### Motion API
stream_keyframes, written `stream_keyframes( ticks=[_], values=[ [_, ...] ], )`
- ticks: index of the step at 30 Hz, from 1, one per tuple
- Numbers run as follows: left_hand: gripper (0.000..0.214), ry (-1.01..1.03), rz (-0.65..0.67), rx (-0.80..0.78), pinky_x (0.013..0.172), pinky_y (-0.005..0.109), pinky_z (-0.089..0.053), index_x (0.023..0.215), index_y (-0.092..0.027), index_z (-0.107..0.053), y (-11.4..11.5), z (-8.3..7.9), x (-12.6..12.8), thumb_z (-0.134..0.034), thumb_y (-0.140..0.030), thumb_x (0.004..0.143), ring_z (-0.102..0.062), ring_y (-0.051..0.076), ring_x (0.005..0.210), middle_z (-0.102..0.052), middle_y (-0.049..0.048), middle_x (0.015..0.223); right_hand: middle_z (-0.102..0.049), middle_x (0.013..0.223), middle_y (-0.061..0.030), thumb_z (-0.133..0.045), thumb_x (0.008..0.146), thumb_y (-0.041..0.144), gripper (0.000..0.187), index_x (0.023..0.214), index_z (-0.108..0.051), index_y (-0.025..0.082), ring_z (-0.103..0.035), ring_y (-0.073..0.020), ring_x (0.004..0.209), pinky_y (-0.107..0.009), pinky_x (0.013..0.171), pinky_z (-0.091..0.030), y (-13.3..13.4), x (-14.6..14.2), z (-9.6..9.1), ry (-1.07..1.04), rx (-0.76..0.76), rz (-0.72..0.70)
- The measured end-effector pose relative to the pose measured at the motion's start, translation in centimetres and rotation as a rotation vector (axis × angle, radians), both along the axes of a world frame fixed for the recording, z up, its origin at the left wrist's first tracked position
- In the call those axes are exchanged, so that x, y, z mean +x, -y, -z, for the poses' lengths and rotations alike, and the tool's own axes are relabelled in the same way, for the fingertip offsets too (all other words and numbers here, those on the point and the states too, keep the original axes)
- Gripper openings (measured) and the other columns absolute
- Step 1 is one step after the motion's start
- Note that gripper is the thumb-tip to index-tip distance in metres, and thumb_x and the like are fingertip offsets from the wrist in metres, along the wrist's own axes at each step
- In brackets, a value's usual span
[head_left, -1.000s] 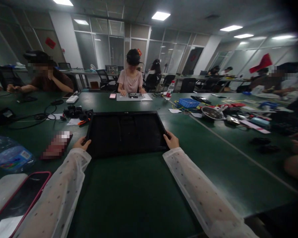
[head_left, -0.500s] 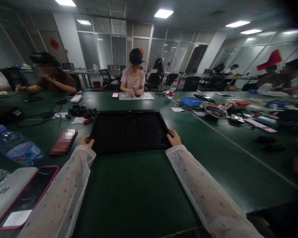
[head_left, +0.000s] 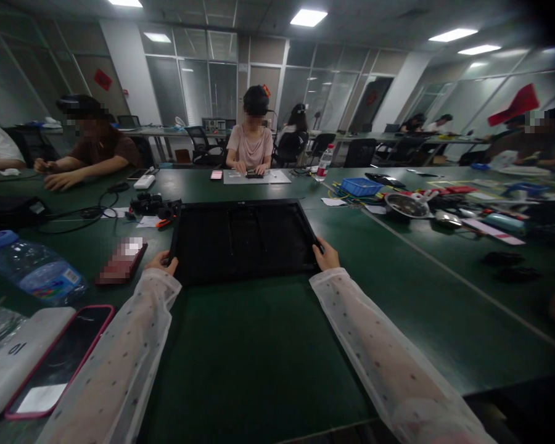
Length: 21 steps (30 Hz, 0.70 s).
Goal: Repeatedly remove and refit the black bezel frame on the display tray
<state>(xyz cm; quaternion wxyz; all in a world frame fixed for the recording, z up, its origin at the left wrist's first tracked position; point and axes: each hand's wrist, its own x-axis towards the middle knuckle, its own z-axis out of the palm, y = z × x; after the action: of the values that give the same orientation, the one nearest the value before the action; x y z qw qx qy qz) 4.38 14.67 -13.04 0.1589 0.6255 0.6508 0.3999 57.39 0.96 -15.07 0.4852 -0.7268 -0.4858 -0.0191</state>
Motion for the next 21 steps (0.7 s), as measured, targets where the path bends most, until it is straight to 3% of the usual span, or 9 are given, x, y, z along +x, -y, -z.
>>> stream_keyframes(
  ticks=[7, 15, 21],
  values=[
    [0.048, 0.098, 0.052, -0.036, 0.097, 0.034, -0.058, 0.129, -0.013, -0.072, 0.0, 0.4, -0.2, -0.067, -0.038, 0.089, -0.074, 0.023, 0.102, -0.078, 0.0113, 0.11, -0.078, 0.115, -0.0104, -0.059, 0.082, 0.032, 0.048, 0.126, -0.074, 0.019, -0.072, -0.0311, 0.11, -0.052, 0.106, -0.055, 0.0, 0.4, 0.3, -0.063, -0.072, 0.041],
    [0.043, -0.062, 0.053, -0.011, 0.096, 0.036, -0.057, 0.131, -0.017, -0.072, 1.8, -0.6, 0.0, -0.061, -0.039, 0.096, -0.075, 0.025, 0.097, -0.078, 0.0091, 0.108, -0.078, 0.114, -0.0088, -0.058, 0.084, 0.031, 0.046, 0.126, -0.074, 0.022, -0.072, -0.0303, 0.11, -0.051, 0.105, -0.056, 0.2, 0.5, 0.7, 0.035, -0.044, 0.047],
    [0.047, -0.291, 0.059, 0.06, 0.103, 0.04, -0.053, 0.139, -0.009, -0.066, 2.2, -0.6, 0.7, -0.047, -0.03, 0.101, -0.069, 0.029, 0.112, -0.071, 0.018, 0.125, -0.074, 0.125, -0.0147, -0.053, 0.086, 0.029, 0.049, 0.13, -0.071, 0.016, -0.07, -0.0343, 0.116, -0.056, 0.109, -0.052, 0.3, -0.1, 0.2, 0.119, -0.082, 0.087]
  ],
)
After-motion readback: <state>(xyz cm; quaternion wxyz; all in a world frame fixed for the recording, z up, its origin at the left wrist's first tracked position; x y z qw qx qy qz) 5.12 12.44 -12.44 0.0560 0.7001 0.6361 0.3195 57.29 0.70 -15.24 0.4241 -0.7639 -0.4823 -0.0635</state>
